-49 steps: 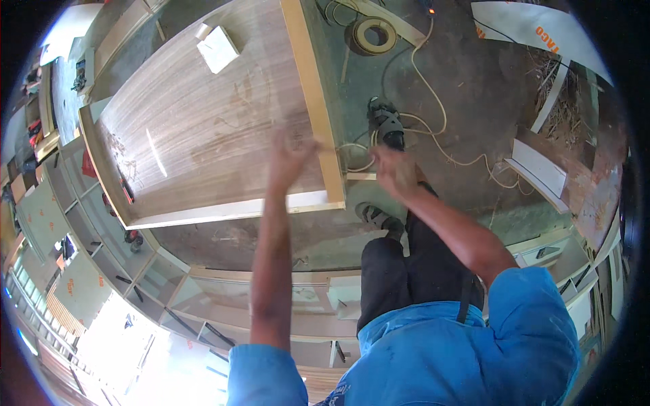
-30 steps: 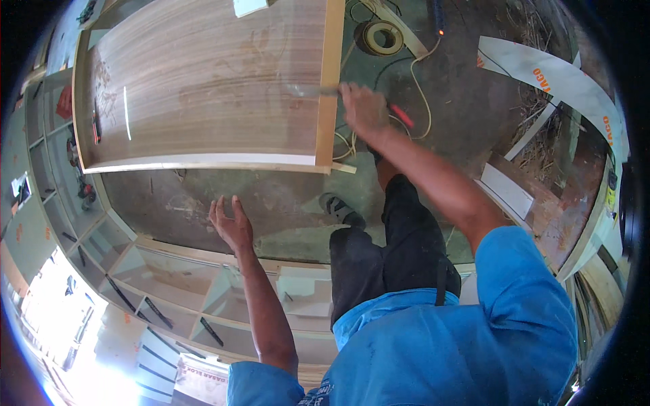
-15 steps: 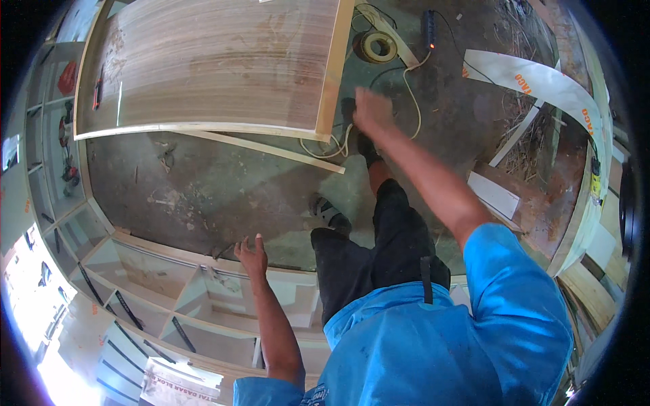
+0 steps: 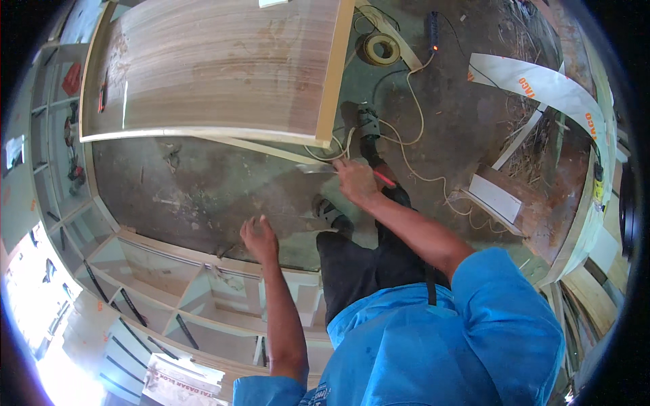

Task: The person smooths the edges of a wooden drawer by hand using a metal scraper and a filing tool.

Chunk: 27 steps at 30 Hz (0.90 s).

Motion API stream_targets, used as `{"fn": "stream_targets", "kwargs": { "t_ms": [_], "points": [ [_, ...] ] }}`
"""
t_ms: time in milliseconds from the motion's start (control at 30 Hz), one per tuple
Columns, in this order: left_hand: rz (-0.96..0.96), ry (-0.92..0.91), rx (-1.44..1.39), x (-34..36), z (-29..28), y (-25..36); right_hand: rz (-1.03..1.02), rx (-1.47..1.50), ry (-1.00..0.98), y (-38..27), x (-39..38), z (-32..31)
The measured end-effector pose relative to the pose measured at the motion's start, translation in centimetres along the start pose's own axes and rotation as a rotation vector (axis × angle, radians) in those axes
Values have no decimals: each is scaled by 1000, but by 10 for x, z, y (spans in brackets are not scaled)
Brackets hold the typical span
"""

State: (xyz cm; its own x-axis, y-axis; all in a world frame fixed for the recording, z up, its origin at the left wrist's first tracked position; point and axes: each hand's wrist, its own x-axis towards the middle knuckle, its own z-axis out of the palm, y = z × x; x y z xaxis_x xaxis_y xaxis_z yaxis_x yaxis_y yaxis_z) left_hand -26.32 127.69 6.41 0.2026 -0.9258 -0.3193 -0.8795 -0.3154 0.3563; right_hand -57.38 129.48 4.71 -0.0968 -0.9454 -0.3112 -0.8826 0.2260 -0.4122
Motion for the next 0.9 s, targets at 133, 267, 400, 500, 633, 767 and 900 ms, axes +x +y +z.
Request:
{"fn": "stream_targets", "kwargs": {
  "t_ms": [133,267,400,500,633,767,900],
  "points": [
    [431,108,-145,37,27,159,259,252,134,58,12,-17],
    [544,-90,20,46,65,307,311,499,515,145,55,-31],
    [550,-169,9,83,109,335,413,463,365,201,116,-84],
    [486,-239,202,111,125,372,407,479,369,246,167,-113],
    [575,-56,112,165,144,454,333,494,445,295,266,-145],
    [597,-80,27,208,146,536,244,485,630,327,390,-185],
    [522,-138,-139,191,142,529,286,418,665,354,499,-237]
  ]
}}
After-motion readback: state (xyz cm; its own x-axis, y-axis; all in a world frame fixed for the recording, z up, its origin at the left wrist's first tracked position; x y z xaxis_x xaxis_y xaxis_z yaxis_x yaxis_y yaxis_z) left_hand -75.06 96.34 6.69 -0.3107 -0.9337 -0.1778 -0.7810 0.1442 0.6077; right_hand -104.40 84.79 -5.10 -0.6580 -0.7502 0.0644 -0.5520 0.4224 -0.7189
